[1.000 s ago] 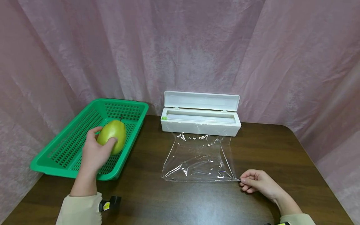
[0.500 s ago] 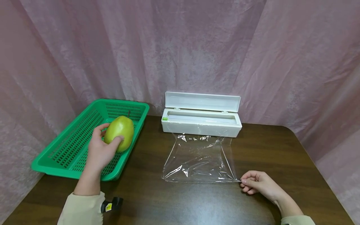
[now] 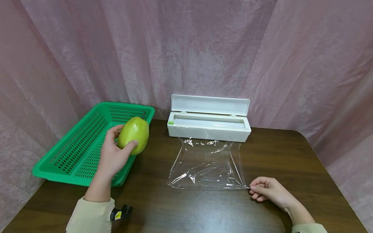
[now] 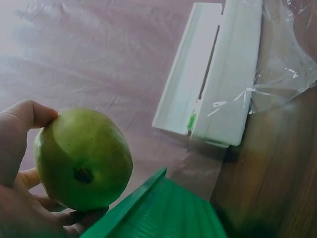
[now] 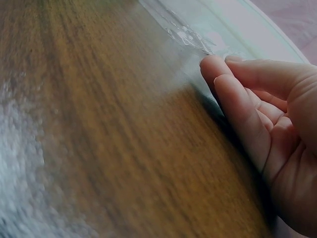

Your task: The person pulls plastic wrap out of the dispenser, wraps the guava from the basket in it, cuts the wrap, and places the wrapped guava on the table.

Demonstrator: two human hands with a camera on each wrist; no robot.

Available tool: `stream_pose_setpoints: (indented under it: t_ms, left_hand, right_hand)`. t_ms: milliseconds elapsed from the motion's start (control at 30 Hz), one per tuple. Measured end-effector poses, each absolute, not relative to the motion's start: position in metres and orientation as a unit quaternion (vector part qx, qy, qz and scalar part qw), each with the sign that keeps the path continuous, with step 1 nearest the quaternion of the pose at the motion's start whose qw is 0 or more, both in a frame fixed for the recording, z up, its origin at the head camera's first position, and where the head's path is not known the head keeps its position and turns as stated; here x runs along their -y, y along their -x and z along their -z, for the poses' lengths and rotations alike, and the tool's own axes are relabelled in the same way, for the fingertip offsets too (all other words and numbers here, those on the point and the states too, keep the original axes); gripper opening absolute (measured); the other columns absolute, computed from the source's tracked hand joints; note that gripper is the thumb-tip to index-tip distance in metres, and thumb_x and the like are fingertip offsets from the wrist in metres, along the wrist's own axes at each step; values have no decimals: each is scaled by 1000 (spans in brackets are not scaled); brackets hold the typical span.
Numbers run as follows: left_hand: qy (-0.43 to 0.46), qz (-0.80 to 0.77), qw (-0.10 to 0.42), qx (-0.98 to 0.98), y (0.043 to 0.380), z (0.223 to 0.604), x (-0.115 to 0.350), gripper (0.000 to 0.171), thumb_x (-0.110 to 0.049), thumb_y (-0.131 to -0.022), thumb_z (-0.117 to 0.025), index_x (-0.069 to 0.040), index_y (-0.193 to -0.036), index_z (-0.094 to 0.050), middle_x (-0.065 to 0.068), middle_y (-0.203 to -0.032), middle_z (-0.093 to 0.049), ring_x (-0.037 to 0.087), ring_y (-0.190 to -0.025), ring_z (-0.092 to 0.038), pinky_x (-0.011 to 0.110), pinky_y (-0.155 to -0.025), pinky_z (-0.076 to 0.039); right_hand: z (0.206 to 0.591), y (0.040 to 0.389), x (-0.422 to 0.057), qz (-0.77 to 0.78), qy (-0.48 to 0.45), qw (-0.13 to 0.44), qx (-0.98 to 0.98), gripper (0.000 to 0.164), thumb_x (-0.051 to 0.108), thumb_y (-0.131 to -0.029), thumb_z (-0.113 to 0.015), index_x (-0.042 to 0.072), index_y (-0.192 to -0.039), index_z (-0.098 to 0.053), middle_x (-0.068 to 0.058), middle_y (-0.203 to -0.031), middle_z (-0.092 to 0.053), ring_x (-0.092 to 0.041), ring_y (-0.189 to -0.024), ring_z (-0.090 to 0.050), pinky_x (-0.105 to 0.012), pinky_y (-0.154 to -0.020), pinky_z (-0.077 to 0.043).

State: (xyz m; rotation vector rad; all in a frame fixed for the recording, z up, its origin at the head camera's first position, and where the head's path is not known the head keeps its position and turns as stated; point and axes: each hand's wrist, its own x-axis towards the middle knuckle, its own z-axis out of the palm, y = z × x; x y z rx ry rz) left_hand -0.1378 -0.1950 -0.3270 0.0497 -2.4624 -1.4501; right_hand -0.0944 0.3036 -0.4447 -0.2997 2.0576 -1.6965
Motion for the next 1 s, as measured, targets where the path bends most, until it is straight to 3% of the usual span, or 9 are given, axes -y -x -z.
stream_pose_setpoints:
  t_ms: [300, 733, 1000]
  left_hand:
    - [4, 509, 136, 850, 140, 330, 184, 70, -24, -85, -69, -11, -143, -31, 19, -135, -43, 36, -106, -52, 43, -76, -50]
    - [20, 503, 148, 851, 148, 337, 168, 70, -19, -82, -71, -12, -141, -33, 17, -133, -46, 32, -102, -51, 44, -78, -48]
    - [34, 506, 129, 852, 152, 341, 159, 72, -18, -81, -72, -12, -141, -32, 15, -134, -44, 32, -104, -53, 47, -81, -49]
  right_hand:
    - [445, 94, -303, 618, 112, 227, -744, 28, 9, -95, -54, -18, -104, -52, 2, -87, -71, -10, -76, -69, -27, -66, -57]
    - [445, 95, -304, 616, 105, 230, -747, 23, 10, -95, -55, -12, -103, -56, 1, -87, -71, -11, -76, -69, -27, -66, -57]
    - [445, 95, -304, 614, 102, 227, -749, 20, 10, -94, -55, -8, -102, -58, 1, -87, -71, -11, -76, -69, -27, -66, -57]
